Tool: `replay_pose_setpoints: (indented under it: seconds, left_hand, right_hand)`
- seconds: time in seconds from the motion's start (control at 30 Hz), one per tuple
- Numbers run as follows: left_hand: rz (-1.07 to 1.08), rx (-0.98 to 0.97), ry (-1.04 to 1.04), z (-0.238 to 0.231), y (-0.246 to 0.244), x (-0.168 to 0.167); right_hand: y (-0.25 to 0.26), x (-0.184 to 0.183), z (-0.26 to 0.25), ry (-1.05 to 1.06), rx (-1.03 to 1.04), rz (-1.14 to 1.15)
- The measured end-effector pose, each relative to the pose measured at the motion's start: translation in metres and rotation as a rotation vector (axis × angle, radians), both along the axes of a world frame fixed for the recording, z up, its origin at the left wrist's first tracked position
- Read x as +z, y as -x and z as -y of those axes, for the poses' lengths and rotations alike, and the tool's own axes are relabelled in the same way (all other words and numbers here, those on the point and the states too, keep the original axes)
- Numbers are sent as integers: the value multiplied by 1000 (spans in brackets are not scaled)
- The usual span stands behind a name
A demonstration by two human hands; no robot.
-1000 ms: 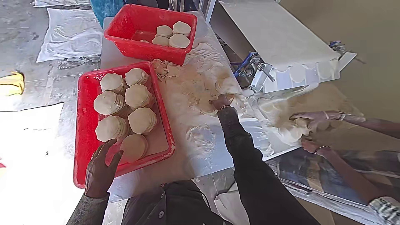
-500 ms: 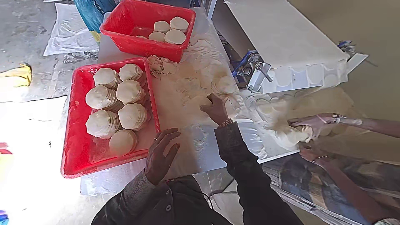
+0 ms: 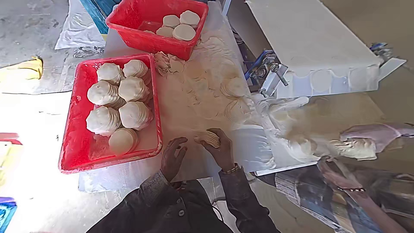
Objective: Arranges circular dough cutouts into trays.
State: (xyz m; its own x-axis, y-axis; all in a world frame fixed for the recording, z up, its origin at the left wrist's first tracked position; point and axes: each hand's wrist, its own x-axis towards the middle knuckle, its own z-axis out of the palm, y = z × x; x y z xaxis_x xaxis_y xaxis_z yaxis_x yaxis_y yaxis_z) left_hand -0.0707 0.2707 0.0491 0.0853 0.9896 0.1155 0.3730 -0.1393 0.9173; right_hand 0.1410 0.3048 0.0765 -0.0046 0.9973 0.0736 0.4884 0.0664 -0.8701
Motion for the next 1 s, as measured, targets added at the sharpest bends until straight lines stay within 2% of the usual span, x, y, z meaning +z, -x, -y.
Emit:
replay_pose_setpoints:
  seconds: [0.1,0.13,0.23,0.33,0.4,0.43,0.5,0.6,0.73,0.9,1.0]
  left_hand:
    - [-35,-4,23,-1,-6,-9]
    - [-28,-1,28,-4,-7,-10]
    - [85,1,120,-9,-6,-7]
    - [395,-38,288,-17,-17,5]
    - [678,29,485,-17,-31,30]
    - [808,113,615,-17,-37,47]
    - [902,258,797,-15,-39,66]
    - [844,229,799,-7,-17,75]
    - [807,199,711,3,47,94]
    - [723,329,696,23,116,95]
    - [662,397,655,26,151,90]
  right_hand:
    - [12,-18,-8,208,119,206]
    - [15,-21,-10,199,136,216]
    - [15,-6,-5,150,73,36]
    - [15,24,1,133,22,-324]
    - [20,41,1,219,15,-519]
    - [24,47,-1,293,-2,-534]
    - [32,50,-4,415,-23,-458]
    - [46,63,-2,545,7,-481]
    - [84,79,0,682,146,-559]
    - [162,68,-6,756,277,-495]
    - [200,57,-5,810,345,-598]
